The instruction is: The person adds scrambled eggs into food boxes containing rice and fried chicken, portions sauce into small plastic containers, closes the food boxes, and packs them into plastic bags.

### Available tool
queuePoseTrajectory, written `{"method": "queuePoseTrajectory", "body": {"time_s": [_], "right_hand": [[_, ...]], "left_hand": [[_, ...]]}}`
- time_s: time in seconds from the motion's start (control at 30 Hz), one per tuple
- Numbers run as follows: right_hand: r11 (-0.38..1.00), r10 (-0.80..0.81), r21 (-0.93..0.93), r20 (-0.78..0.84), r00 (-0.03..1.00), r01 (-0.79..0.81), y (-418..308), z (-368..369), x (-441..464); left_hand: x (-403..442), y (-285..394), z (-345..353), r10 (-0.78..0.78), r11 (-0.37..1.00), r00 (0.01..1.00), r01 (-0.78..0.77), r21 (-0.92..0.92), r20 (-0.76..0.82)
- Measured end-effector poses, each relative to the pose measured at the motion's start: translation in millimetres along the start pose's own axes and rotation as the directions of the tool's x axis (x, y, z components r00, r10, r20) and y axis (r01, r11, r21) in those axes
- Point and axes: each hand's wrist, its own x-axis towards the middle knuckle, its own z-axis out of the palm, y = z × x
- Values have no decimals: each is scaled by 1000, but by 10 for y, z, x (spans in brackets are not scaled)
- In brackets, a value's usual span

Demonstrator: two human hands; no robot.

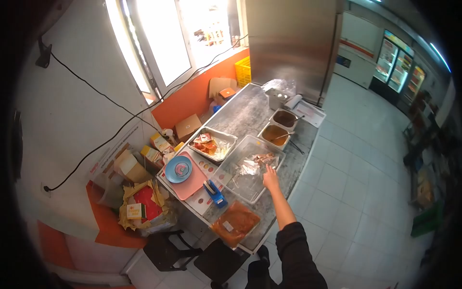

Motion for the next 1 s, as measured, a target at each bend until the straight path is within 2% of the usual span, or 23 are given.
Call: {"method": "queuePoseTrajectory", "body": {"time_s": [0.1, 0.13, 0.2, 0.27, 0.33, 0.4, 0.43, 0.5, 0.53, 0.6, 0.63, 0.77, 0.9, 0.93, 1.0], "right_hand": [[987, 128, 66, 243, 961, -148, 119, 243, 458], [989, 116, 57, 247, 962, -134, 146, 263, 482], [991, 72, 95, 188, 979, -92, 173, 240, 525], [985, 38, 165, 53, 998, -46, 166, 58, 484], [953, 128, 301, -267, 955, -43, 52, -198, 421], [829, 266, 543, -171, 949, -135, -84, -531, 424], [682, 296, 726, -161, 942, -90, -142, -530, 405], [275, 330, 961, -109, 937, 15, -346, -383, 450], [62, 257, 996, 39, 966, -57, -638, -595, 409], [-320, 16, 902, 310, 951, -289, -1183, -1105, 58], [-456, -89, 854, 238, 967, -252, -1472, -1153, -80], [-603, -313, 741, 121, 942, -296, -3120, -1718, -866], [-754, -513, 465, 22, 858, -463, -4701, -1497, -1644], [-666, -606, 506, 59, 793, -547, -5216, -2056, -2148], [-590, -789, 380, -84, 609, -712, -6015, -1991, -2676]], "left_hand": [[-3, 529, 175, -76, 989, 997, 74, -126, -15], [-21, 650, 215, -85, 983, 996, 80, -167, -19], [-102, 844, 271, -88, 970, 995, 77, -232, -36], [-177, 945, 309, -85, 954, 995, 66, -293, -51], [-285, 948, 323, -92, 936, 993, 63, -347, -69], [-435, 860, 340, -107, 917, 990, 64, -393, -89], [-525, 788, 351, -123, 906, 987, 70, -417, -101], [-736, 593, 364, -160, 881, 979, 83, -466, -128], [-854, 460, 377, -185, 867, 973, 93, -490, -142], [-1135, 110, 462, -234, 838, 959, 114, -534, -163], [-1306, -113, 534, -261, 824, 951, 131, -552, -165], [-2039, -1058, 885, -379, 759, 912, 209, -617, -158], [-2956, -2088, 1353, -508, 674, 852, 306, -672, -122], [-3184, -2316, 1474, -535, 651, 836, 318, -689, -119], [-3623, -2783, 1680, -577, 612, 807, 325, -721, -127]]}}
